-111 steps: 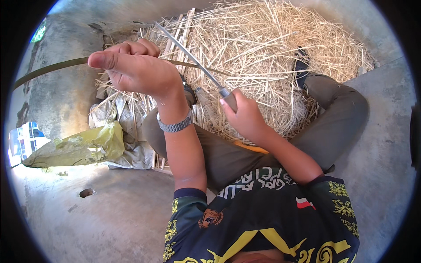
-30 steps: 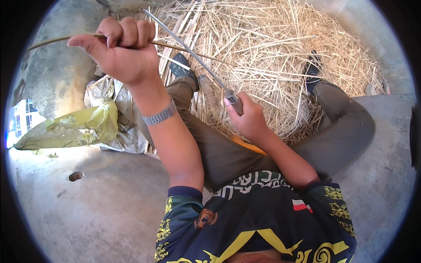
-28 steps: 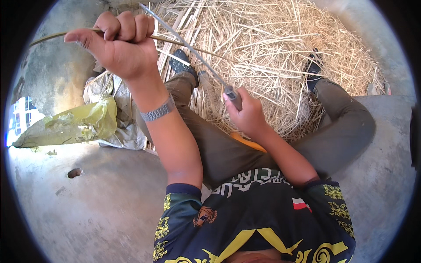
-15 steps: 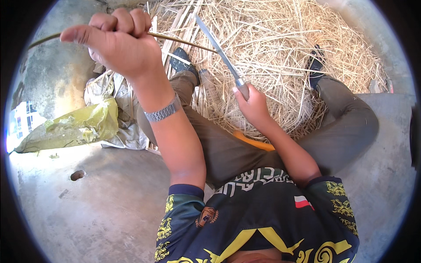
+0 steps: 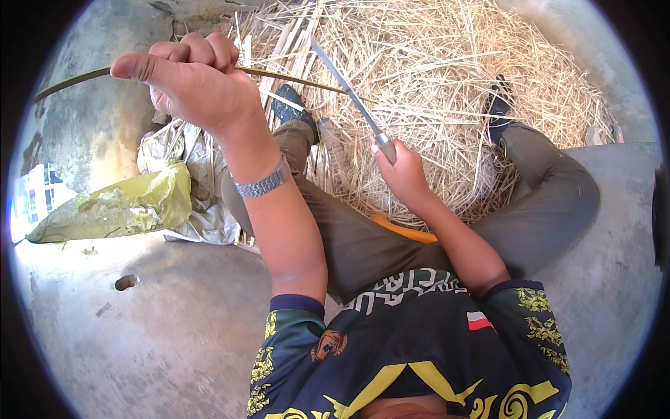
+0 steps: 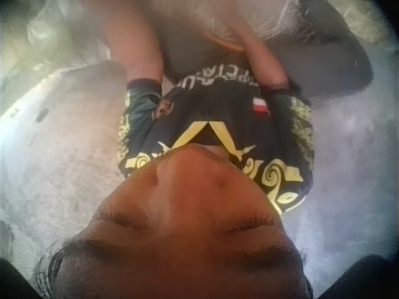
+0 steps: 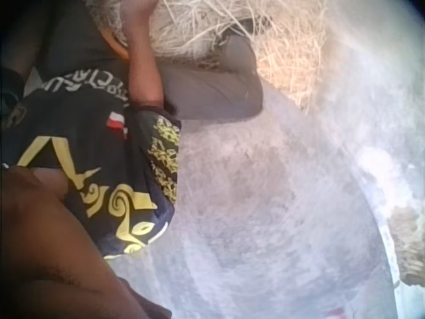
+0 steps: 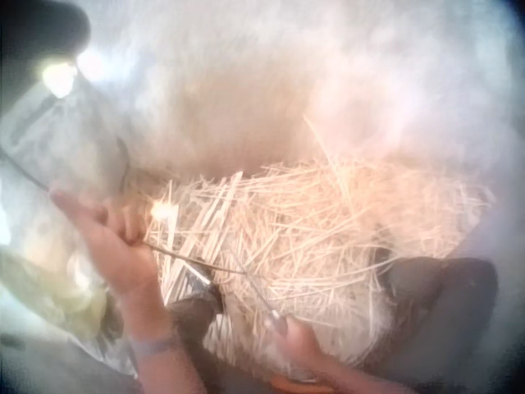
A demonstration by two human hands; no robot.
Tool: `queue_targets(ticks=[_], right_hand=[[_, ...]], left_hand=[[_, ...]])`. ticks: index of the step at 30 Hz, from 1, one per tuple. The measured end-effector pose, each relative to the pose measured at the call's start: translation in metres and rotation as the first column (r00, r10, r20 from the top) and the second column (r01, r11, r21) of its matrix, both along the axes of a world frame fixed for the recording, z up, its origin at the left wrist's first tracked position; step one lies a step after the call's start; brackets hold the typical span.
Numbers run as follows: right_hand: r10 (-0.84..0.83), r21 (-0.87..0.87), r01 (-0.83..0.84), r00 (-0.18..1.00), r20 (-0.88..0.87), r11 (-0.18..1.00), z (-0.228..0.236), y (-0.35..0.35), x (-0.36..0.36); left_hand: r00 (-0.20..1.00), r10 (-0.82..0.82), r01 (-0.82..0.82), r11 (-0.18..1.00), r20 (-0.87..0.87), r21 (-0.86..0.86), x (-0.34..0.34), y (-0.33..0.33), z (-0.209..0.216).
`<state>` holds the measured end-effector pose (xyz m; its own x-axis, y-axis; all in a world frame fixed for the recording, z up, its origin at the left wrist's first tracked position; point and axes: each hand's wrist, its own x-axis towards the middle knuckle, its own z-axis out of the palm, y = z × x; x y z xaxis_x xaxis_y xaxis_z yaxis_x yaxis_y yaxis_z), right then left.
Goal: The person sits on the floor and uses a knife to split long, thin sticks into smaller pieces. They hold the stick with one hand and use the knife to shave and split the material, dropping the processed pieces onto a pile of straw.
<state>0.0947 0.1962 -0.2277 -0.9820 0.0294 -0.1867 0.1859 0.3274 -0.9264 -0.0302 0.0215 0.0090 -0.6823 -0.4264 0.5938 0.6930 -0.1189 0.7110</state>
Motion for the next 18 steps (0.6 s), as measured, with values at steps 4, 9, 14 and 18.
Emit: queue_targets(ticks=[4,9,14,18], right_hand=[[0.036,0.084,-0.008,0.942,-0.332,0.996,0.010,-0.007,0.006],[0.002,0.029,-0.004,0.999,0.037,1.000,-0.023,-0.003,-0.002],[-0.087,-0.021,0.091,0.983,0.162,0.996,-0.057,0.008,0.003],[-0.020,-0.019,0.019,0.999,-0.040,1.000,0.003,-0.009,-0.004]], left_hand=[[1.000,0.021,-0.021,0.999,-0.011,-0.035,0.001,0.000,-0.001],[1.000,0.013,-0.013,1.000,0.023,-0.001,0.000,0.001,0.001],[0.999,-0.036,0.036,0.999,0.013,0.002,-0.002,-0.008,0.003],[0.999,-0.048,0.047,0.999,-0.016,-0.025,-0.004,-0.005,-0.003]])
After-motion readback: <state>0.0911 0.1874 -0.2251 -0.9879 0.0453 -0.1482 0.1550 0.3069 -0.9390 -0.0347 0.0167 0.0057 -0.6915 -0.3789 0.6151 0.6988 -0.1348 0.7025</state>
